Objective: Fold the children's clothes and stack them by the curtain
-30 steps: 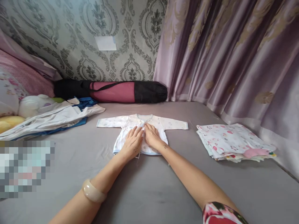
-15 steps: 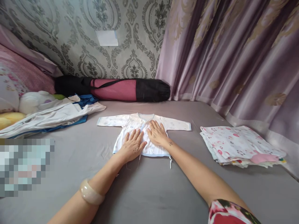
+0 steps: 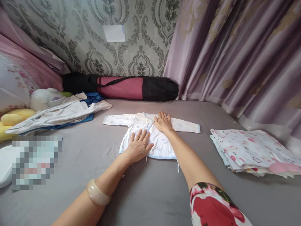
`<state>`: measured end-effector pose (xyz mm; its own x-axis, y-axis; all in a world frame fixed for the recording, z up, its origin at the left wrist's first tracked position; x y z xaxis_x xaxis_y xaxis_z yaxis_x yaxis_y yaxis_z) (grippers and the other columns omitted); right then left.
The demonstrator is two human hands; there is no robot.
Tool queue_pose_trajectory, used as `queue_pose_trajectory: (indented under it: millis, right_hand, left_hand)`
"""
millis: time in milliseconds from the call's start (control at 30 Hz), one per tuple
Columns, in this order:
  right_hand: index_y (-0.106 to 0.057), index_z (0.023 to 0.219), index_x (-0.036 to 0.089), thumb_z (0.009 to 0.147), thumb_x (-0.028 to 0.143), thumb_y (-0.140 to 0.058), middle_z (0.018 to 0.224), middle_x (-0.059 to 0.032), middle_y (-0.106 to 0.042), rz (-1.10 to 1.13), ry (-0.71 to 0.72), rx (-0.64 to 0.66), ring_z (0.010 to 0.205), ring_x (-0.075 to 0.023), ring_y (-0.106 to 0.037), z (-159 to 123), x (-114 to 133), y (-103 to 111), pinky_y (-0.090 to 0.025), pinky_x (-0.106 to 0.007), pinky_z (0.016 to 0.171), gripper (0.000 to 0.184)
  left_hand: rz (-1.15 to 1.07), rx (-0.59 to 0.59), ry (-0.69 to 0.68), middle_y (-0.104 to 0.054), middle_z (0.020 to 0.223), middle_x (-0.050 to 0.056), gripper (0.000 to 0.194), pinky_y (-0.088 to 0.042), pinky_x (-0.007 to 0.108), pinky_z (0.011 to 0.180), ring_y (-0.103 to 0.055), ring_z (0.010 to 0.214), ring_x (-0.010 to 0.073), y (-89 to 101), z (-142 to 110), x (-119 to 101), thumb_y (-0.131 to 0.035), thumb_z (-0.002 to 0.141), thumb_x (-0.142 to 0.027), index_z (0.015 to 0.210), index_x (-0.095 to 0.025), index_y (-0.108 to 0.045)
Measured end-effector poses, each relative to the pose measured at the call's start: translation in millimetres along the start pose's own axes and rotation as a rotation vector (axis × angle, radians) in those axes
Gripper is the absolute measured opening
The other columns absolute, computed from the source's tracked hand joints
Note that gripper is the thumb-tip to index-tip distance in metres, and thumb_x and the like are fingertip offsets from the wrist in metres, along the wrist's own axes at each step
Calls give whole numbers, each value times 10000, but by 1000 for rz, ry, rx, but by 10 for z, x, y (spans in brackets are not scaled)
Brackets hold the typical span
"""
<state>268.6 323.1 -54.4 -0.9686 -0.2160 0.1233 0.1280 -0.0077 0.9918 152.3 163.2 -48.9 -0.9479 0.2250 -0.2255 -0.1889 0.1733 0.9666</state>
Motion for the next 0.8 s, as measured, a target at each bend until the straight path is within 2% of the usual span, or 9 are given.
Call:
queue_pose_trajectory:
  millis: [200,367,600,800]
  right_hand:
    - [-244,1526,116,987,477,-146,1608,-114,-157,9,132,69,1481,-220,-105,-285,45,7,-54,-456,1191,656]
    - [-198,1545,145,982,536,-143,1614,-105,-119,39,231,146,1486,-225,-60,-832,40,38,-45,-464,1193,688]
    - [-258,1532,159,999,509,-161,1607,-101,-147,46,334,148,1485,-219,-77,-1627,25,194,-55,-457,1202,645]
    - [-253,1536,226,1014,460,-181,1614,-46,-121,80,411,186,1486,-200,-39,-2182,96,278,-46,-448,1208,576]
  left_hand:
    - [-10,43,7,-138,1612,100,674,-85,572,1173,-53,1485,310,38,-7,23,-199,974,-549,1529,-167,-226]
    - [-30,30,-8,-144,1612,104,659,-77,570,1171,-69,1485,306,55,-24,26,-223,974,-539,1517,-166,-248]
    - [-32,-51,-41,-230,1593,113,605,-132,547,1165,-135,1478,305,42,-39,68,-275,972,-523,1478,-197,-327]
    - [-38,-110,-70,-296,1568,115,562,-148,539,1161,-179,1464,316,31,-63,91,-299,975,-494,1436,-182,-379]
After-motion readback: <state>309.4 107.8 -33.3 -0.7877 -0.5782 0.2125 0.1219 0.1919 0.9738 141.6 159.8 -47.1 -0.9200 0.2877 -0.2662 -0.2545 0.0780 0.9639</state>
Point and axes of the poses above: each hand's wrist, its own z-axis towards the middle knuckle, its own y-axis out of the back of the hand, x = y × z, the point moved 6 cm from there along z, towards the middle knuckle
